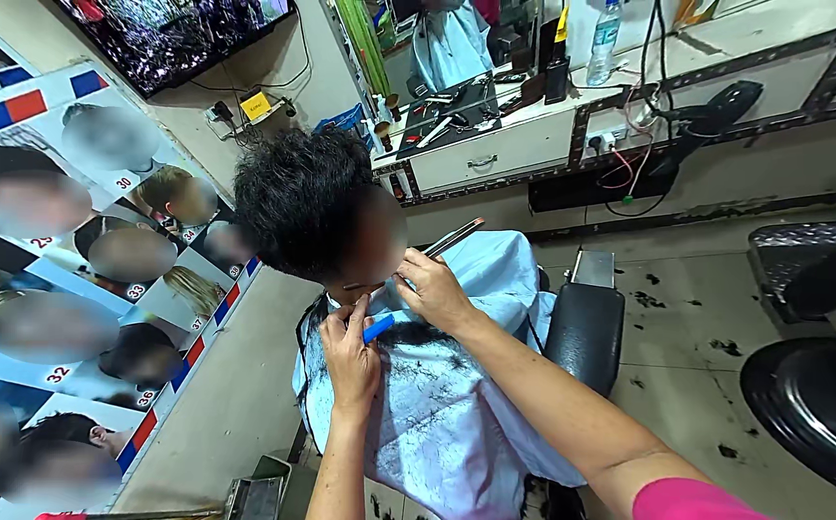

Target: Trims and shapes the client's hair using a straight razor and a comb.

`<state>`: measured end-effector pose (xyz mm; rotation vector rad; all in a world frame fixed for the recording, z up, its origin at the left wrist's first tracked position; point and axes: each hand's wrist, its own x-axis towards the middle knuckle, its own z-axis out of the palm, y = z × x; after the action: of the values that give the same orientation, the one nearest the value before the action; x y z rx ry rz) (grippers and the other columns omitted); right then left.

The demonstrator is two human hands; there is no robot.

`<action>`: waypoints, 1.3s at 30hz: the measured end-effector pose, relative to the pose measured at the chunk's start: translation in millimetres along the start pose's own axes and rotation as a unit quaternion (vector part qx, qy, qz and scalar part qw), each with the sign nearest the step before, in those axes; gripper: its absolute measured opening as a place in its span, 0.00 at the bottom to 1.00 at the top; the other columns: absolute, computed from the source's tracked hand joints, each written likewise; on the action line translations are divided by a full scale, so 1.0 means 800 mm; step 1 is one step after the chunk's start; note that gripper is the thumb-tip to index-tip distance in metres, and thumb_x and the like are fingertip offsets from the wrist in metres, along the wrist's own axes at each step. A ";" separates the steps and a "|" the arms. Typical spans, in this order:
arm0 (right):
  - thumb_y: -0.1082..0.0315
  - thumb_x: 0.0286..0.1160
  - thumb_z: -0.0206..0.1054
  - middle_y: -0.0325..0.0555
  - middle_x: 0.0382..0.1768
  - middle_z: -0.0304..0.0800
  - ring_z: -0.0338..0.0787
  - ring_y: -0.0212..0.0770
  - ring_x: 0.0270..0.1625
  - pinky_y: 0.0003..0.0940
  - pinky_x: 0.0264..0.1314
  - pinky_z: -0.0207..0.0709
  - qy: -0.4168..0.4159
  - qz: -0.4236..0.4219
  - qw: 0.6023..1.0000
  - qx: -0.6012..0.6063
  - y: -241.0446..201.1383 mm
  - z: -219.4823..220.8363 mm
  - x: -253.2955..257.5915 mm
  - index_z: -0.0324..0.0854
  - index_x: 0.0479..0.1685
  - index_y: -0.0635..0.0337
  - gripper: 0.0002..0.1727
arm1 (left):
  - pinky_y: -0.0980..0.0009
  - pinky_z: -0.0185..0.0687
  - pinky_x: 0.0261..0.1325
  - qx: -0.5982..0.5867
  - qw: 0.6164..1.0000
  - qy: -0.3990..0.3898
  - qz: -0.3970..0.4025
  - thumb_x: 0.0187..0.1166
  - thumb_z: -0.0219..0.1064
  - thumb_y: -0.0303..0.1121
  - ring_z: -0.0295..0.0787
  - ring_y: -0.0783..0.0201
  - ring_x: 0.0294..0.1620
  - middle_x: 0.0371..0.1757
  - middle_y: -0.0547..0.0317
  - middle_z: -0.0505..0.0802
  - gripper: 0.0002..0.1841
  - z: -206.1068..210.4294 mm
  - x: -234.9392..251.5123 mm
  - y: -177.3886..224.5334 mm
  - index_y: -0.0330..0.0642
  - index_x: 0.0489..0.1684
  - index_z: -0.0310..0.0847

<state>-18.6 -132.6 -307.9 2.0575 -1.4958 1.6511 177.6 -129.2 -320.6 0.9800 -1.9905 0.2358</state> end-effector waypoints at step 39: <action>0.74 0.82 0.62 0.43 0.58 0.93 0.90 0.41 0.63 0.48 0.68 0.80 0.082 -0.012 0.989 0.121 0.053 -0.008 0.025 0.90 0.55 0.56 0.12 | 0.54 0.71 0.80 0.044 0.997 -0.055 -0.004 0.90 0.55 0.40 0.80 0.52 0.77 0.73 0.57 0.90 0.20 -0.001 0.006 0.055 0.49 0.71 0.88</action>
<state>-54.8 -162.5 -309.2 1.9814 -1.2705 2.0246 145.4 -102.0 -307.7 1.0777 -2.0910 0.2705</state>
